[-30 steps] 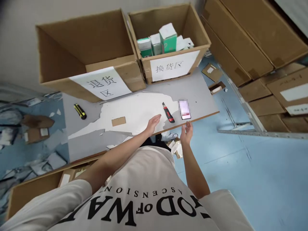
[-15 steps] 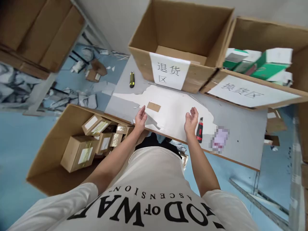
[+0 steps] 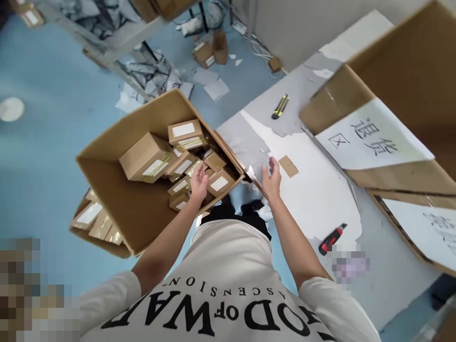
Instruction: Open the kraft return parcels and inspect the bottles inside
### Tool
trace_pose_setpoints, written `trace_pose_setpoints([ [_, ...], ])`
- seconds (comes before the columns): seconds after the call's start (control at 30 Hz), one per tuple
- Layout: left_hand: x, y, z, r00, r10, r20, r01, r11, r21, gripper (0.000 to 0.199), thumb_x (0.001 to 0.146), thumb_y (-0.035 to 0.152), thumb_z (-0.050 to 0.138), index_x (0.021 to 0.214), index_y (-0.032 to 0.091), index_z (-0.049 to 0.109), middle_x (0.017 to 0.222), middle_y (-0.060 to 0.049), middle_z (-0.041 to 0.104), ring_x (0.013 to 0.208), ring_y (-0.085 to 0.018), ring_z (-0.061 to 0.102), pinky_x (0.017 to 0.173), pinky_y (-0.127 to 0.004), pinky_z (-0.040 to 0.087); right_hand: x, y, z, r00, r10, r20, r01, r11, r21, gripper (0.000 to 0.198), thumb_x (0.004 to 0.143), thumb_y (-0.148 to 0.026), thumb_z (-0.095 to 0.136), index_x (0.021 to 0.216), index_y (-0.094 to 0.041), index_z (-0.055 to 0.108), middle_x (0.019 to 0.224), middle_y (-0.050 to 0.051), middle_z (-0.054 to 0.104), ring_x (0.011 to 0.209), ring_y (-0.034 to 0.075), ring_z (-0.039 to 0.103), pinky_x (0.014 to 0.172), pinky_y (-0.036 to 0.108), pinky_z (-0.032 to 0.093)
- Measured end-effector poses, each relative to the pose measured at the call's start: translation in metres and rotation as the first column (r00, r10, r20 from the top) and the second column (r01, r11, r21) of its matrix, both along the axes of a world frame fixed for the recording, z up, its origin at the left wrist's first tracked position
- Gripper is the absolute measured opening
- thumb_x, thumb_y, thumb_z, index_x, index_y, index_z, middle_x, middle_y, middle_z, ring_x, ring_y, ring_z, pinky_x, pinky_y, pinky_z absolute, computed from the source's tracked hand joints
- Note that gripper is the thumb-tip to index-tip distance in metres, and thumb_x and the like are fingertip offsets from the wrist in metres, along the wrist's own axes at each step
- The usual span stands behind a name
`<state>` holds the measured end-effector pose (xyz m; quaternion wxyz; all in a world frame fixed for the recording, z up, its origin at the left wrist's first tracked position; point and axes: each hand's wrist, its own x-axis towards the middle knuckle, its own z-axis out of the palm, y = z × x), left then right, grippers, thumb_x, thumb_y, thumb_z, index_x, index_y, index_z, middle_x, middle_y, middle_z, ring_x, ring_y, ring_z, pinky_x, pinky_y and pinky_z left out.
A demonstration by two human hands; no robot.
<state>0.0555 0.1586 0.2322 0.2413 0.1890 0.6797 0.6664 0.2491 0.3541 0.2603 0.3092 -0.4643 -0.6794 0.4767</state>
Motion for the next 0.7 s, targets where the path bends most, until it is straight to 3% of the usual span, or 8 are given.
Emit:
trace_pose_setpoints([
  [0.2, -0.064, -0.063, -0.004, 0.976, 0.209, -0.058, -0.21, 0.978, 0.001, 0.083, 0.076, 0.07, 0.06, 0.142, 0.022, 0.044, 0.153, -0.014, 0.038, 0.145, -0.03, 0.029, 0.119, -0.045, 0.025, -0.102, -0.032, 0.001, 0.964, 0.265, 0.003, -0.265, 0.964, 0.02, 0.059, 0.09, -0.053, 0.05, 0.139, -0.021, 0.042, 0.146, 0.014, 0.047, 0.133, 0.024, 0.047, 0.112, 0.049, 0.037],
  [0.37, -0.091, -0.108, -0.003, 0.909, 0.41, -0.066, -0.412, 0.911, -0.01, 0.082, 0.077, 0.069, 0.058, 0.141, 0.021, 0.045, 0.151, -0.015, 0.04, 0.143, -0.03, 0.032, 0.119, -0.043, 0.026, -0.164, -0.051, -0.005, 0.904, 0.428, 0.004, -0.428, 0.904, 0.013, 0.06, 0.09, -0.056, 0.048, 0.139, -0.022, 0.043, 0.146, 0.013, 0.046, 0.135, 0.023, 0.045, 0.115, 0.049, 0.033],
  [0.53, -0.113, -0.148, -0.011, 0.759, 0.647, -0.065, -0.648, 0.761, 0.008, 0.08, 0.077, 0.07, 0.058, 0.137, 0.017, 0.05, 0.148, -0.017, 0.044, 0.141, -0.03, 0.037, 0.118, -0.041, 0.027, -0.219, -0.064, -0.013, 0.823, 0.567, 0.026, -0.566, 0.824, -0.027, 0.059, 0.09, -0.058, 0.045, 0.137, -0.021, 0.045, 0.145, 0.013, 0.048, 0.134, 0.023, 0.047, 0.115, 0.047, 0.034],
  [0.7, -0.139, -0.179, -0.029, 0.633, 0.774, 0.006, -0.774, 0.633, -0.016, 0.083, 0.077, 0.075, 0.052, 0.138, 0.02, 0.048, 0.151, -0.015, 0.04, 0.144, -0.029, 0.031, 0.117, -0.042, 0.028, -0.27, -0.073, -0.037, 0.753, 0.658, 0.007, -0.655, 0.751, -0.081, 0.061, 0.089, -0.059, 0.046, 0.136, -0.021, 0.047, 0.144, 0.013, 0.049, 0.133, 0.024, 0.047, 0.114, 0.049, 0.033],
])
